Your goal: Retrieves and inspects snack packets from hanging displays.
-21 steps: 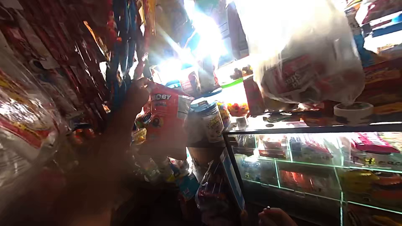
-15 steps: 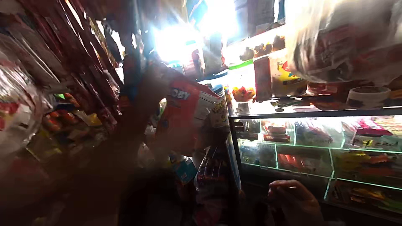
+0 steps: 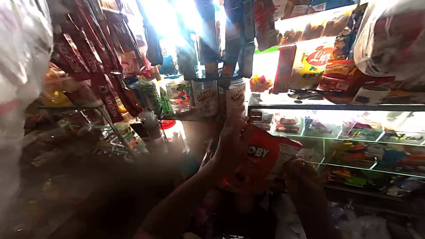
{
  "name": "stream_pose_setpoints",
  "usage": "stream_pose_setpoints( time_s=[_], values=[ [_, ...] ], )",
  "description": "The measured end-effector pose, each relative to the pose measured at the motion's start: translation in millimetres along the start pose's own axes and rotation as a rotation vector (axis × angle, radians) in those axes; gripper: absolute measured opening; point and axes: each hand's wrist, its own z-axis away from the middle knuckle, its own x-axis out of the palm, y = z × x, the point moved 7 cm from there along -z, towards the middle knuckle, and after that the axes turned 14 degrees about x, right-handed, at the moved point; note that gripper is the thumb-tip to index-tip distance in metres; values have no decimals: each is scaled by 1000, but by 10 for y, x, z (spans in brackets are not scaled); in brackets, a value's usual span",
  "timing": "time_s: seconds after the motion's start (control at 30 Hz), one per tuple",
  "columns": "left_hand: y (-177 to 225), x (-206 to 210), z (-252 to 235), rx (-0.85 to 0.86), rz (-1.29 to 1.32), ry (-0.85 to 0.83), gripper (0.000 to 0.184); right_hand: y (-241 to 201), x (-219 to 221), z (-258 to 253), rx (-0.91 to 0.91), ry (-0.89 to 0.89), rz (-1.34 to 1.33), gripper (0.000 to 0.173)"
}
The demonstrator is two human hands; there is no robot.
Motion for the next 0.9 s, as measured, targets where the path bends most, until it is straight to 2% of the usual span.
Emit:
stream_pose_setpoints(
  time_s=[0.13,0.27,0.43,0.57,0.67,0.77,0.83,0.87,0.9],
  values=[
    [0,81,141,-32,165,42,17,-53,-79,24,18,102,42,22],
    [74,143,203,-85,304,12,19,-60,-88,45,25,115,43,25],
    [296,232,267,-92,518,-70,21,-14,-65,57,188,150,-98,33],
    [533,304,324,57,555,-221,37,180,-125,129,343,18,-178,23],
    [596,292,283,162,439,-326,25,325,-135,271,415,-20,-80,24],
    [578,348,254,298,414,-531,26,468,-92,546,462,-108,-76,25],
    [570,371,260,310,484,-635,25,285,131,681,342,-221,77,21],
    [554,376,264,298,513,-672,24,0,405,705,342,-237,194,19],
    [531,377,263,277,526,-692,24,-419,782,702,455,-152,319,16]
  ],
)
